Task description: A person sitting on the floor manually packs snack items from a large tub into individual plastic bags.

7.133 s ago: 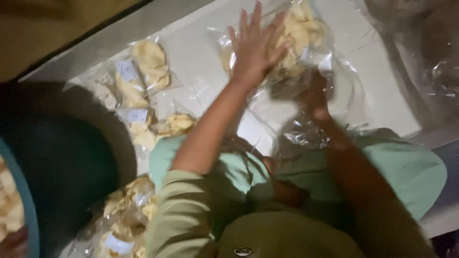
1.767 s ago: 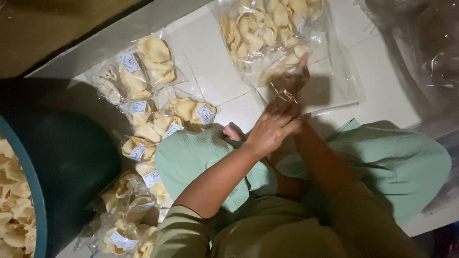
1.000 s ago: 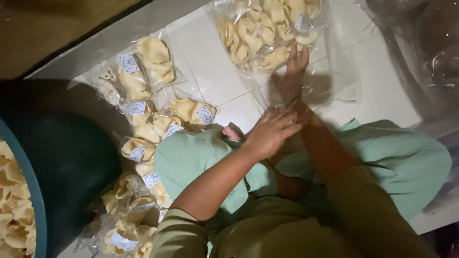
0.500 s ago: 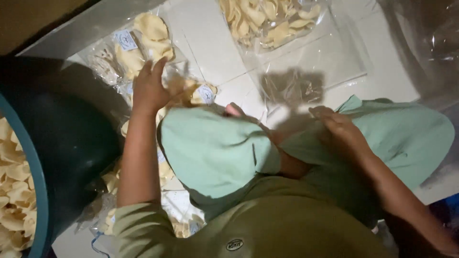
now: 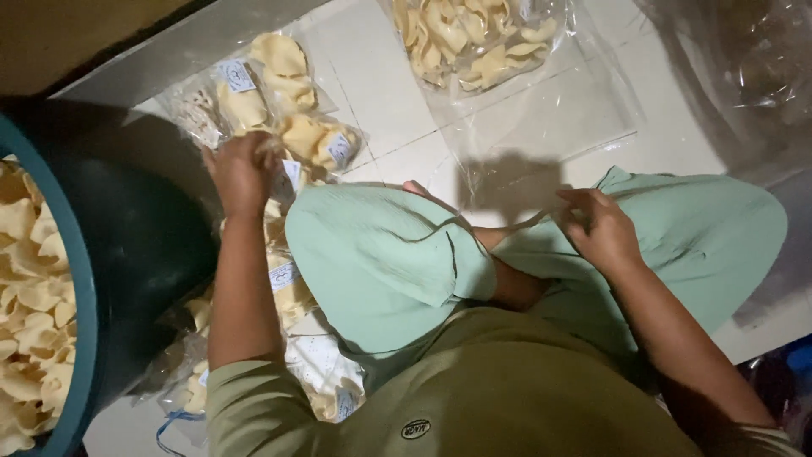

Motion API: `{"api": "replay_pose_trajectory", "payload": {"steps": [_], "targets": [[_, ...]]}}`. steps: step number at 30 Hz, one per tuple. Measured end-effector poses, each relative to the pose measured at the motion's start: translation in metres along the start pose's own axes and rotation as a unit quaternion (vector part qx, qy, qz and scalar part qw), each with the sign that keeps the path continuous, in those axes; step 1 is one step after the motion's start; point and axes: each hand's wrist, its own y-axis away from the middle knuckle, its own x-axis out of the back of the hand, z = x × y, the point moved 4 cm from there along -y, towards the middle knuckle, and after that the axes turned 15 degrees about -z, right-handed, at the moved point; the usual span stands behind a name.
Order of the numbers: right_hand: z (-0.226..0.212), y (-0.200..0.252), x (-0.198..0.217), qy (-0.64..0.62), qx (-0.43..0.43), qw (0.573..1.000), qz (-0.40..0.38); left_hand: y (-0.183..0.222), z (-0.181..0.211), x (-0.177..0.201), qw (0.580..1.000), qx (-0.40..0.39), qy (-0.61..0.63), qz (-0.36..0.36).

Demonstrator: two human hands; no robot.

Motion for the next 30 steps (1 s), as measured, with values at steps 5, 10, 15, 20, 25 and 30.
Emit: {"api": "replay_pose_trajectory", "payload": {"steps": [5,10,15,20,25,30], "targets": [[-0.021,0.009,0.013,-0.065,0.0,0.998,0.019,-0.001,0.026,0.053,0.992,-0.082,-0.044,0.09],[-0.03,0.014,0.019,-0.092,0.044,0.993,0.053,0.007,0.072,0.1,0.98,-0.135,-0.066,0.132],[-0.048,0.017,0.034,-0.081,0.098,0.987,0.097,0.026,0.104,0.144,0.972,-0.127,-0.07,0.188],[-0.088,0.016,0.036,-0.322,-0.135,0.929,-0.121,0.082,0.216,0.171,0.941,-0.246,0.133,0.192],[-0.07,-0.037,-0.025,-0.577,0.182,0.793,-0.068,0.108,0.301,0.098,0.886,-0.244,0.346,0.19],[-0.081,-0.008,0.016,-0.466,0.104,0.879,-0.008,0.126,0.326,0.081,0.862,-0.217,0.421,0.183]]}}
